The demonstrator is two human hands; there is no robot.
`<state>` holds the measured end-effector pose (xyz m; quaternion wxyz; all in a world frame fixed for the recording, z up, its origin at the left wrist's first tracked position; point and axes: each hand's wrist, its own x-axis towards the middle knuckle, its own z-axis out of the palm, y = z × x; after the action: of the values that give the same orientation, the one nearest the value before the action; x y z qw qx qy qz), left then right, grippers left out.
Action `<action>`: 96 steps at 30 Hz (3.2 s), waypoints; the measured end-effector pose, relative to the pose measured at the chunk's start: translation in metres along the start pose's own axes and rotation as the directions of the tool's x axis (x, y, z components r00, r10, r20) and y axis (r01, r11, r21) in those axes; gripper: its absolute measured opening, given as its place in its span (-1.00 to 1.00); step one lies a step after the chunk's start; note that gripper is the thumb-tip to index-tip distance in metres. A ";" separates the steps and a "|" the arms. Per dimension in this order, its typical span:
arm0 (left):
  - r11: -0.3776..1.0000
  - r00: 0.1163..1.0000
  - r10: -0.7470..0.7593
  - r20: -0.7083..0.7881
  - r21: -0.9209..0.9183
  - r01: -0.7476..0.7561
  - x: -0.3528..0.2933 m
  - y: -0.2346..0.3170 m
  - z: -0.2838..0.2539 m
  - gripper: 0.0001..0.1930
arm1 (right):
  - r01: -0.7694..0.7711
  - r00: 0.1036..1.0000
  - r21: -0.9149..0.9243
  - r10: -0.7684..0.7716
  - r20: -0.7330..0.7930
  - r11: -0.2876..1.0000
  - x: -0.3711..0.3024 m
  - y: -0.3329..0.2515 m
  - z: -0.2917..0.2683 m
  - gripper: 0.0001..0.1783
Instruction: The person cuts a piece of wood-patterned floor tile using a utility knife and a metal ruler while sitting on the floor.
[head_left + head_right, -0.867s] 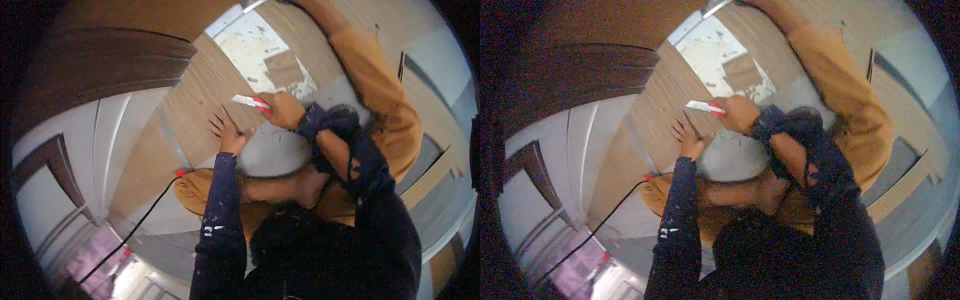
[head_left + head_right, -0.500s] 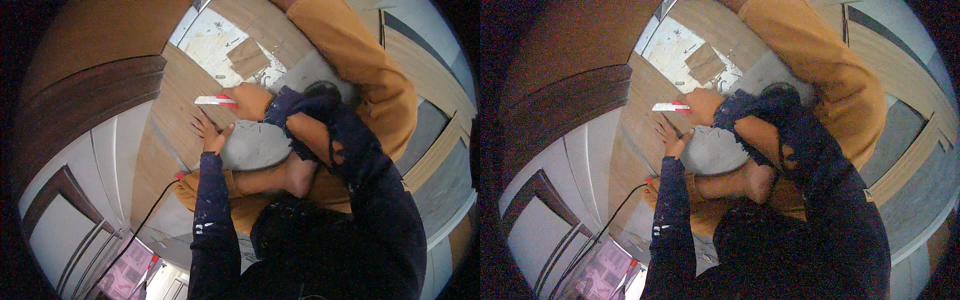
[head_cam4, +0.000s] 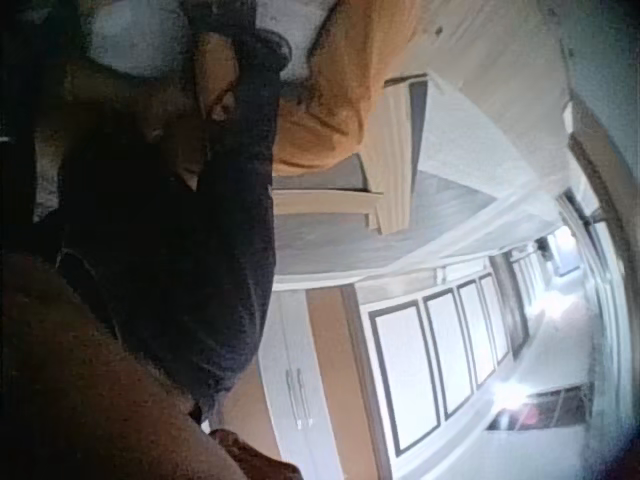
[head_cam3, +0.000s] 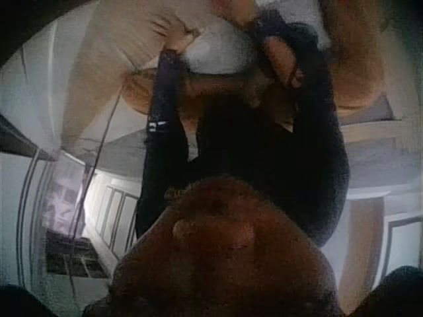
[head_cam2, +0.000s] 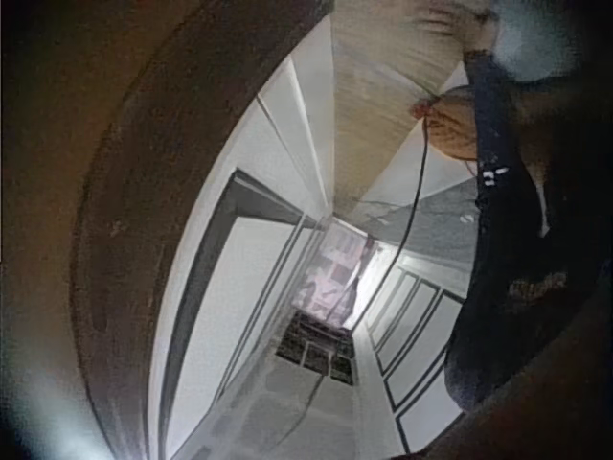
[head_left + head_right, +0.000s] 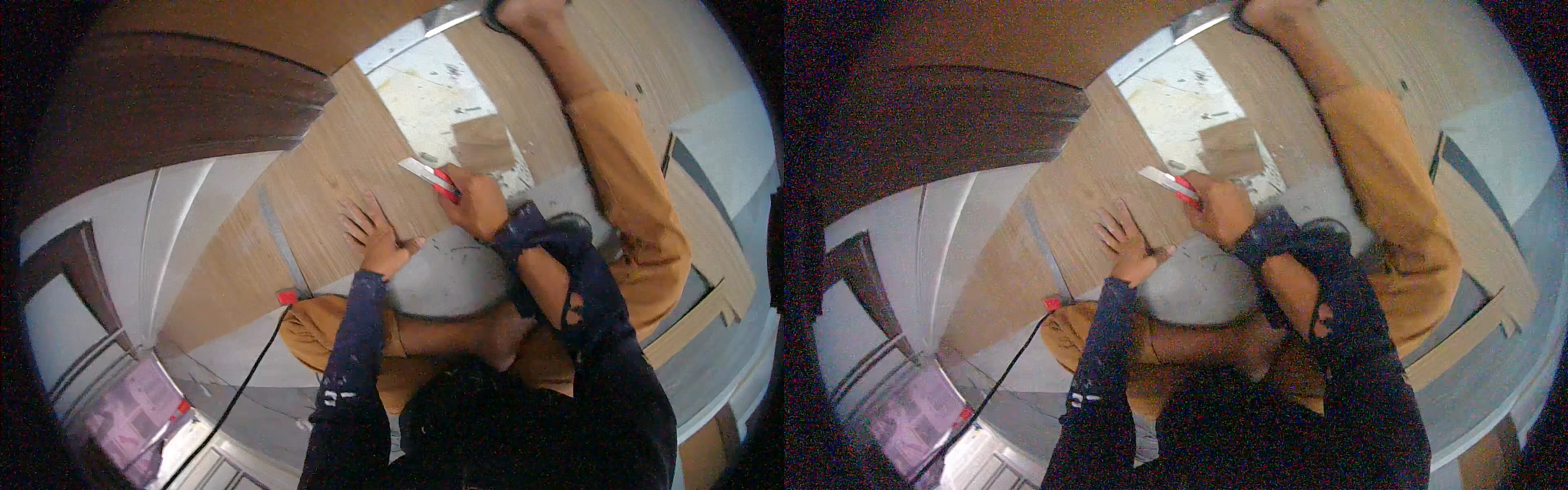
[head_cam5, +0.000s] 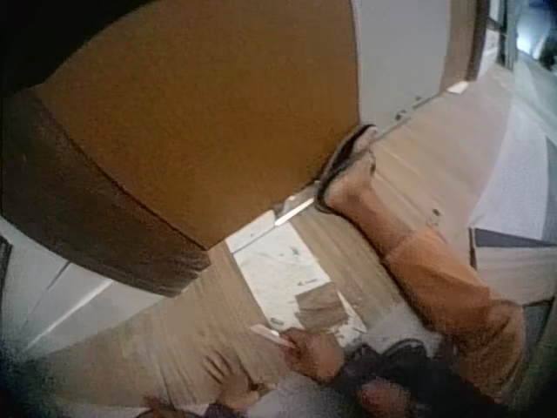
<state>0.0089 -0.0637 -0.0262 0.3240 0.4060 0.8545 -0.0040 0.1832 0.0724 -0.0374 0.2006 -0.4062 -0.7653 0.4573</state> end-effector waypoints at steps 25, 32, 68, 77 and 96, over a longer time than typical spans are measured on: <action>0.964 0.982 0.067 -0.174 -0.243 -0.109 -0.003 -0.001 -0.018 0.19 | -0.246 0.969 -0.147 0.238 -0.074 0.958 0.016 -0.036 0.021 -0.73; 0.953 0.981 0.092 -0.169 -0.270 -0.135 -0.011 -0.002 -0.007 0.05 | -0.250 0.968 -0.134 0.242 -0.071 0.959 0.011 -0.025 0.020 -0.77; 0.951 0.983 0.155 -0.097 -0.255 -0.175 -0.017 0.014 -0.015 -0.02 | -0.253 0.967 -0.130 0.245 -0.074 0.959 0.009 -0.017 0.021 -0.63; 0.960 0.983 0.154 -0.103 -0.220 -0.173 -0.017 0.016 -0.015 -0.03 | -0.250 0.968 -0.147 0.244 -0.059 0.957 0.015 -0.026 0.018 -0.68; 0.877 0.934 0.187 -0.304 -0.378 -0.298 -0.016 0.013 -0.013 -0.10 | -0.261 0.965 -0.087 0.257 -0.051 0.961 0.016 -0.028 0.017 -0.70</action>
<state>0.0186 -0.0625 -0.0032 0.2871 0.4289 0.8120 0.2726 0.1504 0.0688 -0.0229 0.1351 -0.5206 -0.7219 0.4354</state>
